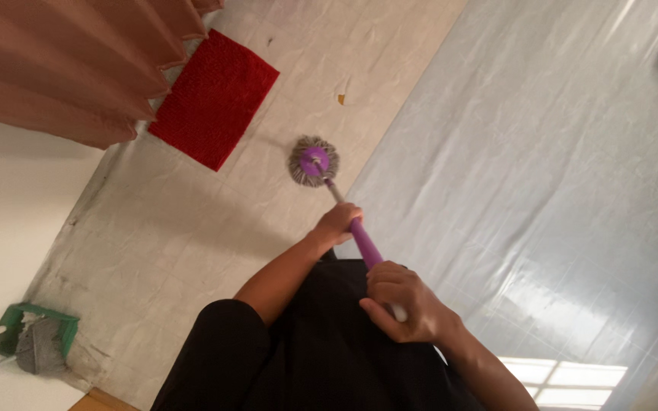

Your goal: The person mops a tiled floor using a purple spin mop. They move the mop across the floor, dip it into a purple bucket to spin and wring it, and continue cleaning around a red mat and near a wooden door.

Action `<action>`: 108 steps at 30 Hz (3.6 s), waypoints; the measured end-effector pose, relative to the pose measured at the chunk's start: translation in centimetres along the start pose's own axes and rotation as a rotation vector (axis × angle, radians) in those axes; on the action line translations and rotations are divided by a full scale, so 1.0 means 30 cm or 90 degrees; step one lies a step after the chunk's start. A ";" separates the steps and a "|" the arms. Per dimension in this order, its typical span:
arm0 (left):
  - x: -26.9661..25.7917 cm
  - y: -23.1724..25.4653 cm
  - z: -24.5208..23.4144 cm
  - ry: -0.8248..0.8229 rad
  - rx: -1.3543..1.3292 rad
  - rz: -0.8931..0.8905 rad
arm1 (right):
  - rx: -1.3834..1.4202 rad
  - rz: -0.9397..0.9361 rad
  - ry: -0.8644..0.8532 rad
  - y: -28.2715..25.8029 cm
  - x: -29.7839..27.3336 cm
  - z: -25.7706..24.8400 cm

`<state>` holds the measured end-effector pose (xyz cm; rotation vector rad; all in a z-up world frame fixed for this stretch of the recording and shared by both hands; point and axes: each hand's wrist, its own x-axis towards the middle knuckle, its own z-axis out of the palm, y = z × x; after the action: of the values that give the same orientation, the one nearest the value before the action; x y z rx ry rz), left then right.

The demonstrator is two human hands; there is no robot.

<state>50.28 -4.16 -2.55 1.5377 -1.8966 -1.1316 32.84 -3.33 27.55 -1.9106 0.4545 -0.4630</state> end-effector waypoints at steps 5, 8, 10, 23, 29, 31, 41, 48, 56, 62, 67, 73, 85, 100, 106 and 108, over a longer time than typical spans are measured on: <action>0.161 0.025 0.067 -0.076 -0.009 0.042 | -0.093 0.116 -0.035 -0.025 0.040 -0.008; 0.223 -0.014 0.094 -0.121 -0.033 0.047 | -0.077 0.090 -0.021 -0.007 0.072 -0.031; 0.227 -0.047 0.081 -0.088 -0.021 0.098 | -0.035 0.047 0.001 0.004 0.075 -0.062; 0.167 -0.234 -0.295 0.081 0.066 -0.109 | 0.090 -0.043 -0.130 0.183 0.392 -0.259; 0.467 -0.218 -0.306 0.138 -0.025 -0.148 | -0.026 -0.062 -0.170 0.269 0.503 -0.381; 0.541 -0.232 -0.343 0.192 -0.025 -0.104 | -0.034 -0.106 -0.137 0.308 0.546 -0.401; 0.418 -0.225 -0.400 0.253 -0.092 -0.203 | 0.094 -0.193 -0.256 0.308 0.682 -0.414; 0.284 -0.265 -0.435 0.304 -0.011 -0.270 | 0.117 -0.135 -0.299 0.290 0.782 -0.415; 0.579 -0.268 -0.621 0.210 -0.029 -0.186 | -0.003 -0.034 -0.231 0.236 0.964 -0.508; 0.758 -0.313 -0.791 0.139 -0.093 -0.240 | -0.056 -0.064 -0.187 0.272 1.130 -0.493; 0.692 -0.407 -0.819 0.265 -0.076 -0.025 | 0.020 -0.128 -0.199 0.280 1.209 -0.465; 0.472 -0.398 -0.785 0.243 -0.078 -0.064 | 0.160 -0.122 -0.250 0.241 1.231 -0.426; 0.628 -0.435 -0.713 0.222 -0.008 -0.133 | 0.022 -0.072 -0.227 0.242 1.214 -0.527; 1.211 0.247 -1.341 0.117 0.015 -0.031 | 0.269 -0.348 0.049 0.186 1.346 -1.297; 1.418 0.315 -1.482 0.298 0.056 0.063 | 0.162 -0.406 0.013 0.170 1.435 -1.510; 1.488 0.286 -1.547 0.325 0.041 0.040 | 0.133 -0.422 0.011 0.172 1.508 -1.529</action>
<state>68.22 -60.70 23.91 1.5991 -1.6258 -0.5782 47.28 -64.12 44.03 -1.8218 -0.2318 -0.9170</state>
